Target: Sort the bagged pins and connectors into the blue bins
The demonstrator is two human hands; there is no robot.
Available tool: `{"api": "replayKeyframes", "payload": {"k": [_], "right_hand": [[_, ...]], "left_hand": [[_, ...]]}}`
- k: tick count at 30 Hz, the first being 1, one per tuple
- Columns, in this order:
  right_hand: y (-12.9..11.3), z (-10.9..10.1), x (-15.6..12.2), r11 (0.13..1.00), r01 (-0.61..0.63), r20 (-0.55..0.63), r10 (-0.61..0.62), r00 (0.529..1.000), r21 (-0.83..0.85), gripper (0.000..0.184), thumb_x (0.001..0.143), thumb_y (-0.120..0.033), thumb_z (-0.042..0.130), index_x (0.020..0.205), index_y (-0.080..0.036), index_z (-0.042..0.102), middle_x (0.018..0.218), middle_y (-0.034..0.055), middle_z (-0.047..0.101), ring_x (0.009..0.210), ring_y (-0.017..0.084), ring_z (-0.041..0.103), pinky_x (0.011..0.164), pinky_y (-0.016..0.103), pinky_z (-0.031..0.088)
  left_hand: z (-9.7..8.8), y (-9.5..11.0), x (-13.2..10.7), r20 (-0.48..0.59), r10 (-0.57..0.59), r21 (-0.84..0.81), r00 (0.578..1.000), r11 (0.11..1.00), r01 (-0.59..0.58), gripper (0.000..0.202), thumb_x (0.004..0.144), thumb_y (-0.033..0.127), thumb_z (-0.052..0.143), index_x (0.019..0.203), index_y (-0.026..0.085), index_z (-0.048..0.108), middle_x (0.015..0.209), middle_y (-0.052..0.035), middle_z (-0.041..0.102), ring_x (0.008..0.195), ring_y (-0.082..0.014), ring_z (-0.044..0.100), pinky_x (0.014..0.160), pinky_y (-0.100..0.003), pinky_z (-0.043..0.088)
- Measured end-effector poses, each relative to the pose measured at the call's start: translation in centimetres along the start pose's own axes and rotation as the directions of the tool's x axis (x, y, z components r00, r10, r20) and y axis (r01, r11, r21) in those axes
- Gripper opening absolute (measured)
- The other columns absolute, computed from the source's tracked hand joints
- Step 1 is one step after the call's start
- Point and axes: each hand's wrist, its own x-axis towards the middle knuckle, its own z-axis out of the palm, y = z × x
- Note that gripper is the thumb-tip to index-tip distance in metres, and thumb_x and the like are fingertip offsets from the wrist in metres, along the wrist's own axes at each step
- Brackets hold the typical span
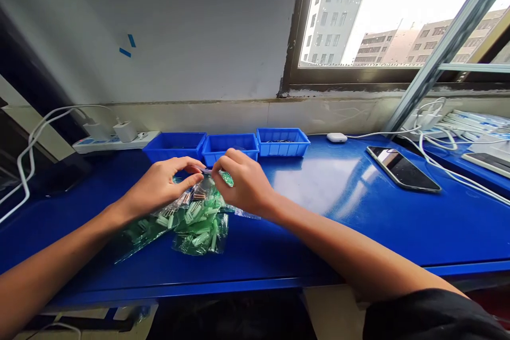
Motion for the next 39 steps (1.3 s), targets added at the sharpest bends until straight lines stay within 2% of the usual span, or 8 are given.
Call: {"api": "replayKeyframes", "payload": {"k": [5, 9, 17, 21, 26, 29, 34, 39], "right_hand": [[4.1, -1.6, 1.1, 0.939, -0.047, -0.203, -0.025, 0.979, -0.342, 0.017, 0.084, -0.016, 0.046, 0.082, -0.023, 0.061, 0.079, 0.0055, 0.057, 0.076, 0.02, 0.05, 0.073, 0.038, 0.042], [6.8, -1.0, 1.0, 0.881, -0.122, -0.072, 0.1, 0.992, -0.458, 0.026, 0.08, -0.011, 0.044, 0.095, -0.022, 0.063, 0.09, 0.0096, 0.057, 0.086, 0.024, 0.05, 0.073, 0.042, 0.042], [0.9, 0.5, 0.0, 0.978, -0.202, 0.13, 0.208, 0.969, -0.056, 0.019, 0.085, -0.027, 0.048, 0.077, -0.018, 0.062, 0.071, 0.0041, 0.061, 0.069, 0.016, 0.053, 0.066, 0.032, 0.041], [-0.9, 0.4, 0.5, 0.667, -0.637, 0.345, 0.536, 0.771, 0.387, 0.053, 0.091, -0.051, 0.03, 0.065, -0.016, 0.06, 0.053, 0.0019, 0.056, 0.051, 0.012, 0.052, 0.052, 0.026, 0.04], [-0.9, 0.3, 1.0, 0.341, -0.711, 0.391, 0.652, 0.65, 0.615, 0.031, 0.082, -0.043, 0.051, 0.068, -0.016, 0.056, 0.061, 0.0031, 0.06, 0.053, 0.011, 0.054, 0.051, 0.024, 0.041], [-0.7, 0.2, 0.9, 0.432, -0.665, 0.292, 0.658, 0.694, 0.609, 0.011, 0.073, -0.028, 0.059, 0.071, -0.017, 0.054, 0.061, 0.0001, 0.058, 0.054, 0.01, 0.053, 0.05, 0.024, 0.041], [1.3, -2.1, 1.7, 0.925, -0.328, -0.259, 0.37, 0.892, 0.191, 0.005, 0.076, -0.024, 0.054, 0.074, -0.021, 0.055, 0.069, 0.0015, 0.06, 0.064, 0.014, 0.054, 0.06, 0.03, 0.045], [5.2, -4.1, 3.2, 0.936, -0.241, -0.49, 0.089, 0.867, -0.255, 0.015, 0.086, -0.026, 0.047, 0.081, -0.021, 0.061, 0.077, 0.0054, 0.056, 0.077, 0.019, 0.053, 0.071, 0.038, 0.045]], "left_hand": [[0.3, -1.7, 0.3, 0.15, -0.072, 0.332, 0.986, 0.943, 0.018, 0.049, 0.082, 0.052, 0.047, 0.115, 0.018, 0.059, 0.117, -0.0109, 0.062, 0.111, -0.0323, 0.05, 0.091, -0.048, 0.038], [0.6, -2.5, 0.7, 0.196, -0.051, 0.314, 0.979, 0.949, -0.014, 0.036, 0.082, 0.051, 0.047, 0.091, 0.022, 0.065, 0.101, -0.0062, 0.067, 0.1, -0.0287, 0.056, 0.084, -0.041, 0.041], [-0.1, -1.0, 0.5, -0.14, 0.002, 0.087, 0.99, 0.996, 0.011, 0.023, 0.083, 0.04, 0.05, 0.079, 0.02, 0.06, 0.074, -0.0009, 0.064, 0.073, -0.0173, 0.057, 0.066, -0.028, 0.042], [-0.2, 0.5, -0.3, -0.258, 0.022, -0.012, 0.966, 1.0, -0.026, 0.018, 0.084, 0.037, 0.051, 0.086, 0.02, 0.058, 0.062, 0.0027, 0.06, 0.059, -0.0128, 0.056, 0.06, -0.025, 0.043], [0.8, 0.8, -0.9, -0.25, 0.2, -0.12, 0.947, 0.964, -0.236, 0.01, 0.085, 0.026, 0.05, 0.087, 0.019, 0.057, 0.086, -0.0018, 0.067, 0.08, -0.0145, 0.064, 0.074, -0.025, 0.049], [1.2, 0.4, -0.8, -0.204, 0.264, -0.088, 0.943, 0.954, -0.286, 0.012, 0.087, 0.026, 0.048, 0.087, 0.019, 0.058, 0.089, -0.0027, 0.067, 0.085, -0.0152, 0.063, 0.079, -0.027, 0.049], [1.1, -1.0, 0.0, -0.051, 0.135, 0.032, 0.989, 0.991, -0.134, 0.024, 0.086, 0.036, 0.051, 0.099, 0.018, 0.061, 0.098, -0.0057, 0.066, 0.092, -0.0203, 0.061, 0.083, -0.033, 0.047], [0.7, -2.3, 0.7, 0.121, 0.061, 0.07, 0.991, 0.995, -0.07, 0.036, 0.082, 0.042, 0.053, 0.109, 0.019, 0.062, 0.109, -0.008, 0.064, 0.102, -0.0243, 0.056, 0.089, -0.037, 0.044]]}}
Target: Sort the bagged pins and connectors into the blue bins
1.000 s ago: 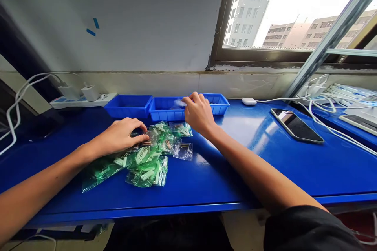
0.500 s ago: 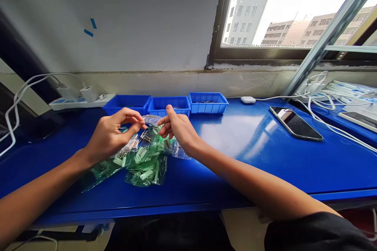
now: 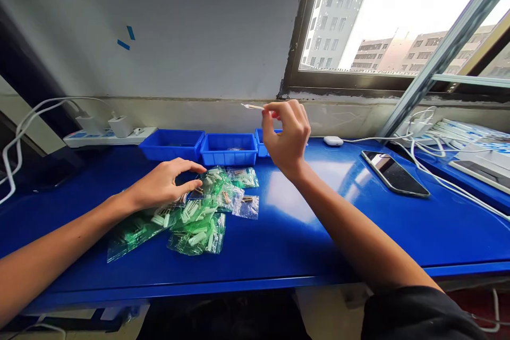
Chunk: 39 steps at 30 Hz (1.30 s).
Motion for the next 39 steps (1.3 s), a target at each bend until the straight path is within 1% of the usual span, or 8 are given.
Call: {"api": "replayKeyframes", "payload": {"k": [2, 6, 9, 15, 20, 25, 32, 39], "right_hand": [[1.3, 1.0, -0.4, 0.989, 0.108, 0.154, -0.092, 0.984, -0.098, 0.014, 0.085, -0.025, 0.05, 0.082, -0.021, 0.064, 0.081, 0.0073, 0.056, 0.086, 0.023, 0.052, 0.075, 0.042, 0.044], [2.2, 2.3, -2.7, 0.965, 0.241, 0.447, -0.17, 0.878, -0.106, 0.014, 0.083, -0.024, 0.054, 0.088, -0.022, 0.067, 0.089, 0.0095, 0.058, 0.095, 0.027, 0.048, 0.075, 0.043, 0.044], [1.1, 1.8, -3.7, 0.974, 0.226, 0.45, -0.197, 0.871, -0.012, 0.016, 0.084, -0.024, 0.052, 0.089, -0.022, 0.067, 0.086, 0.0083, 0.059, 0.092, 0.025, 0.049, 0.078, 0.043, 0.044], [-2.5, 0.7, -4.5, 0.956, 0.234, 0.453, -0.291, 0.843, 0.178, 0.014, 0.084, -0.021, 0.052, 0.086, -0.019, 0.065, 0.079, 0.0064, 0.061, 0.083, 0.021, 0.05, 0.079, 0.038, 0.044], [-3.8, 1.0, -5.7, 0.945, 0.18, 0.504, -0.301, 0.809, 0.274, 0.01, 0.084, -0.02, 0.053, 0.086, -0.02, 0.063, 0.076, 0.0041, 0.062, 0.079, 0.02, 0.051, 0.077, 0.036, 0.044], [-4.2, 1.2, -6.3, 0.946, 0.089, 0.519, -0.247, 0.818, 0.31, 0.007, 0.084, -0.021, 0.054, 0.086, -0.019, 0.061, 0.076, 0.0037, 0.063, 0.079, 0.019, 0.052, 0.076, 0.034, 0.043], [-4.5, 1.5, -6.8, 0.948, 0.066, 0.551, -0.237, 0.8, 0.312, 0.006, 0.082, -0.02, 0.056, 0.086, -0.019, 0.061, 0.076, 0.0037, 0.063, 0.079, 0.018, 0.052, 0.075, 0.033, 0.043], [-4.9, 1.5, -7.1, 0.946, 0.044, 0.598, -0.239, 0.765, 0.322, 0.007, 0.083, -0.02, 0.057, 0.087, -0.017, 0.061, 0.076, 0.0036, 0.064, 0.077, 0.018, 0.05, 0.076, 0.033, 0.042]], "left_hand": [[0.0, -0.5, 0.2, 0.031, 0.019, -0.007, 0.999, 1.0, -0.019, 0.036, 0.081, 0.043, 0.053, 0.107, 0.019, 0.063, 0.109, -0.0074, 0.064, 0.103, -0.0246, 0.054, 0.09, -0.038, 0.043], [0.3, -1.2, 0.5, 0.068, 0.073, -0.017, 0.995, 0.997, -0.072, 0.028, 0.079, 0.044, 0.056, 0.089, 0.02, 0.065, 0.103, -0.0054, 0.064, 0.101, -0.0246, 0.053, 0.088, -0.038, 0.042], [0.6, -1.5, 0.7, 0.036, 0.061, -0.045, 0.997, 0.997, -0.06, 0.024, 0.077, 0.042, 0.056, 0.071, 0.019, 0.061, 0.101, -0.0052, 0.063, 0.099, -0.024, 0.054, 0.088, -0.037, 0.042], [0.9, -1.9, 0.8, 0.023, 0.025, -0.04, 0.999, 0.999, -0.024, 0.027, 0.078, 0.042, 0.053, 0.091, 0.02, 0.063, 0.1, -0.005, 0.064, 0.098, -0.0238, 0.054, 0.09, -0.037, 0.041], [0.9, -1.8, 0.8, 0.013, 0.049, -0.051, 0.999, 0.998, -0.048, 0.021, 0.077, 0.036, 0.051, 0.074, 0.019, 0.062, 0.095, -0.0052, 0.063, 0.097, -0.023, 0.054, 0.09, -0.037, 0.041], [0.3, -1.5, 0.7, -0.083, 0.024, -0.045, 0.996, 0.999, -0.028, 0.023, 0.08, 0.037, 0.048, 0.078, 0.019, 0.061, 0.097, -0.0052, 0.062, 0.097, -0.0222, 0.053, 0.092, -0.037, 0.039], [0.5, -1.5, 0.4, 0.141, 0.028, -0.019, 0.99, 0.999, -0.025, 0.025, 0.077, 0.042, 0.053, 0.083, 0.021, 0.064, 0.105, -0.0055, 0.058, 0.107, -0.0254, 0.047, 0.094, -0.039, 0.038], [0.4, -0.8, 0.5, 0.132, -0.005, 0.045, 0.991, 0.999, -0.001, 0.017, 0.079, 0.032, 0.051, 0.08, 0.021, 0.063, 0.108, -0.0061, 0.056, 0.112, -0.0263, 0.043, 0.097, -0.044, 0.035]]}}
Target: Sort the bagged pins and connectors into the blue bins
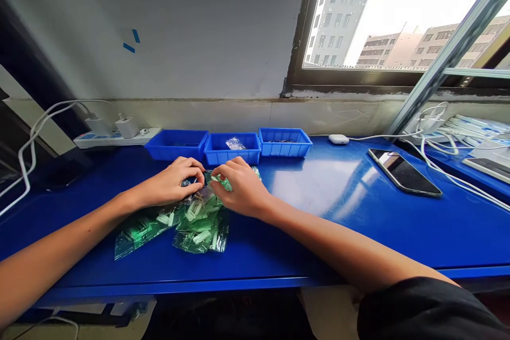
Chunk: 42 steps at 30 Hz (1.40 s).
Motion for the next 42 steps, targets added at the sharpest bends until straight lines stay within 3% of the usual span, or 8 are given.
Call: {"api": "replayKeyframes", "payload": {"k": [8, 12, 16, 22, 25, 31, 36, 42], "right_hand": [[-0.1, 0.2, 0.0, 1.0, 0.005, 0.014, -0.005, 1.0, 0.025, 0.006, 0.08, -0.017, 0.057, 0.085, -0.019, 0.06, 0.076, 0.0032, 0.063, 0.076, 0.018, 0.051, 0.076, 0.033, 0.042], [-0.2, 0.3, 0.0, 0.996, -0.061, -0.045, 0.064, 0.997, 0.066, 0.012, 0.082, -0.021, 0.056, 0.093, -0.018, 0.058, 0.08, 0.0038, 0.062, 0.08, 0.018, 0.052, 0.076, 0.033, 0.043], [-0.4, 0.1, 0.2, 0.956, -0.228, -0.092, 0.248, 0.965, 0.186, 0.027, 0.079, -0.027, 0.059, 0.103, -0.015, 0.054, 0.08, 0.0032, 0.061, 0.076, 0.016, 0.054, 0.067, 0.029, 0.042], [-0.6, -0.3, 0.7, 0.881, -0.318, 0.003, 0.338, 0.941, 0.35, 0.006, 0.077, -0.02, 0.055, 0.072, -0.017, 0.058, 0.065, -0.0015, 0.06, 0.056, 0.008, 0.048, 0.053, 0.022, 0.037], [-0.6, -0.4, 0.8, 0.847, -0.332, -0.019, 0.374, 0.927, 0.416, 0.007, 0.076, -0.02, 0.056, 0.07, -0.017, 0.058, 0.062, -0.0023, 0.059, 0.054, 0.008, 0.047, 0.051, 0.022, 0.036], [-0.9, -0.3, 0.7, 0.791, -0.355, -0.001, 0.41, 0.912, 0.499, 0.008, 0.076, -0.023, 0.056, 0.076, -0.016, 0.059, 0.067, -0.0001, 0.059, 0.058, 0.01, 0.05, 0.054, 0.024, 0.04], [-0.9, -0.5, 0.7, 0.809, -0.343, 0.005, 0.388, 0.921, 0.477, 0.007, 0.075, -0.022, 0.056, 0.077, -0.017, 0.06, 0.064, -0.0018, 0.057, 0.059, 0.009, 0.05, 0.054, 0.023, 0.039], [-0.4, -1.8, 1.5, 0.837, -0.285, -0.02, 0.332, 0.943, 0.467, 0.008, 0.074, -0.022, 0.057, 0.069, -0.017, 0.059, 0.061, -0.0021, 0.057, 0.055, 0.008, 0.049, 0.051, 0.023, 0.039]], "left_hand": [[0.0, 0.8, 0.0, 0.036, 0.04, 0.008, 0.999, 0.999, -0.04, 0.014, 0.08, 0.03, 0.05, 0.076, 0.021, 0.06, 0.113, -0.0058, 0.054, 0.115, -0.0279, 0.04, 0.095, -0.05, 0.033], [-0.5, 1.2, 0.0, -0.123, 0.034, -0.041, 0.992, 0.998, -0.04, 0.015, 0.083, 0.03, 0.044, 0.078, 0.019, 0.053, 0.099, -0.0062, 0.058, 0.102, -0.0245, 0.048, 0.089, -0.042, 0.038], [-0.9, 1.5, -0.4, -0.255, -0.037, -0.27, 0.966, 0.962, -0.035, 0.017, 0.088, 0.035, 0.042, 0.082, 0.019, 0.047, 0.077, -0.0011, 0.058, 0.073, -0.0162, 0.054, 0.069, -0.029, 0.044], [-0.4, 2.4, -0.7, -0.274, -0.044, -0.424, 0.961, 0.902, -0.08, 0.018, 0.085, 0.035, 0.048, 0.091, 0.018, 0.051, 0.074, -0.0006, 0.059, 0.07, -0.015, 0.058, 0.065, -0.027, 0.046], [-0.4, 2.7, -0.6, -0.255, -0.035, -0.41, 0.966, 0.909, -0.075, 0.023, 0.081, 0.035, 0.054, 0.095, 0.017, 0.057, 0.079, -0.0015, 0.063, 0.071, -0.0148, 0.059, 0.066, -0.027, 0.047], [-0.5, 2.7, -0.7, -0.198, -0.016, -0.312, 0.98, 0.949, -0.048, 0.022, 0.081, 0.035, 0.053, 0.076, 0.015, 0.062, 0.073, -0.0022, 0.064, 0.065, -0.0141, 0.056, 0.058, -0.025, 0.043], [-0.4, 2.8, -0.9, -0.172, 0.004, -0.275, 0.985, 0.96, -0.052, 0.021, 0.082, 0.032, 0.048, 0.072, 0.016, 0.057, 0.069, -0.0006, 0.061, 0.061, -0.0121, 0.053, 0.054, -0.023, 0.039], [-0.7, 2.5, -0.8, -0.197, -0.008, -0.234, 0.98, 0.972, -0.039, 0.026, 0.085, 0.038, 0.045, 0.087, 0.017, 0.06, 0.078, -0.0019, 0.065, 0.068, -0.015, 0.057, 0.06, -0.025, 0.042]]}}
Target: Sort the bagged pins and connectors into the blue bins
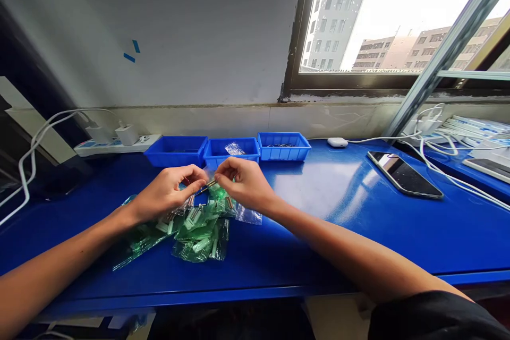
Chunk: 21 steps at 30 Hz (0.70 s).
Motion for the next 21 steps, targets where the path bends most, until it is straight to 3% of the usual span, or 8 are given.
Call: {"api": "replayKeyframes", "payload": {"k": [2, 5, 8, 10, 13, 15, 18, 21], "right_hand": [[0.1, -1.5, 1.0, 1.0, 0.026, -0.205, -0.023, 0.979, 0.011, 0.008, 0.074, -0.025, 0.059, 0.07, -0.017, 0.059, 0.063, -0.0009, 0.058, 0.057, 0.009, 0.051, 0.053, 0.024, 0.042], [0.7, -4.5, 2.9, 0.997, 0.08, -0.575, -0.078, 0.815, -0.022, 0.007, 0.075, -0.026, 0.058, 0.075, -0.02, 0.057, 0.069, 0.0, 0.058, 0.059, 0.01, 0.054, 0.054, 0.026, 0.046], [1.9, -6.7, 4.2, 0.983, 0.134, -0.7, -0.182, 0.69, -0.124, 0.005, 0.078, -0.026, 0.055, 0.081, -0.022, 0.056, 0.073, -0.0003, 0.056, 0.059, 0.011, 0.057, 0.055, 0.027, 0.049], [2.9, -6.9, 4.4, 0.956, 0.151, -0.642, -0.281, 0.713, -0.251, 0.006, 0.08, -0.023, 0.053, 0.083, -0.022, 0.058, 0.078, 0.0012, 0.057, 0.066, 0.013, 0.06, 0.062, 0.031, 0.052], [4.5, -5.4, 3.6, 0.859, 0.167, -0.335, -0.359, 0.871, -0.485, 0.009, 0.077, -0.018, 0.055, 0.079, -0.021, 0.063, 0.083, 0.0053, 0.061, 0.081, 0.02, 0.061, 0.077, 0.04, 0.051], [4.9, -4.0, 2.6, 0.781, 0.2, -0.12, -0.331, 0.936, -0.592, 0.01, 0.076, -0.017, 0.058, 0.08, -0.02, 0.067, 0.087, 0.0081, 0.064, 0.097, 0.027, 0.057, 0.086, 0.048, 0.046], [4.0, -2.1, 1.0, 0.719, 0.278, 0.013, -0.35, 0.937, -0.637, 0.016, 0.081, -0.021, 0.055, 0.089, -0.021, 0.069, 0.094, 0.0092, 0.065, 0.115, 0.031, 0.047, 0.094, 0.053, 0.039], [2.2, -0.9, -0.3, 0.711, 0.365, 0.086, -0.397, 0.914, -0.6, 0.017, 0.084, -0.024, 0.052, 0.091, -0.023, 0.068, 0.092, 0.0077, 0.065, 0.115, 0.028, 0.047, 0.094, 0.049, 0.039]], "left_hand": [[-0.8, -0.5, 0.1, 0.003, -0.033, 0.109, 0.999, 0.994, 0.033, 0.031, 0.084, 0.041, 0.046, 0.096, 0.017, 0.061, 0.085, -0.0036, 0.066, 0.074, -0.0179, 0.059, 0.065, -0.028, 0.043], [-2.5, -1.5, -0.1, 0.118, -0.119, 0.313, 0.986, 0.947, 0.077, 0.035, 0.08, 0.048, 0.049, 0.092, 0.019, 0.065, 0.09, -0.006, 0.067, 0.085, -0.0238, 0.06, 0.072, -0.031, 0.043], [-3.7, -2.0, -0.5, 0.256, -0.179, 0.38, 0.95, 0.922, 0.071, 0.041, 0.076, 0.057, 0.05, 0.089, 0.022, 0.068, 0.094, -0.0069, 0.067, 0.093, -0.0267, 0.059, 0.073, -0.03, 0.043], [-4.1, -2.0, -0.7, 0.293, -0.196, 0.382, 0.936, 0.921, 0.073, 0.048, 0.074, 0.061, 0.052, 0.096, 0.022, 0.067, 0.098, -0.0074, 0.066, 0.096, -0.0272, 0.057, 0.075, -0.03, 0.043], [-4.0, -1.8, -0.7, 0.311, -0.217, 0.376, 0.925, 0.922, 0.09, 0.053, 0.071, 0.061, 0.055, 0.103, 0.02, 0.065, 0.104, -0.0079, 0.064, 0.101, -0.0277, 0.055, 0.079, -0.03, 0.042], [-3.7, -1.7, -0.6, 0.302, -0.22, 0.37, 0.928, 0.924, 0.098, 0.05, 0.072, 0.059, 0.054, 0.101, 0.02, 0.065, 0.103, -0.008, 0.064, 0.099, -0.0273, 0.056, 0.078, -0.03, 0.043], [-3.0, -2.0, -0.3, 0.266, -0.22, 0.38, 0.939, 0.919, 0.107, 0.039, 0.075, 0.054, 0.051, 0.093, 0.021, 0.064, 0.096, -0.0071, 0.065, 0.089, -0.0253, 0.059, 0.071, -0.03, 0.043], [-2.5, -2.7, 0.1, 0.235, -0.21, 0.379, 0.949, 0.919, 0.11, 0.028, 0.076, 0.047, 0.051, 0.083, 0.021, 0.061, 0.088, -0.0049, 0.066, 0.081, -0.0229, 0.06, 0.066, -0.029, 0.042]]}}
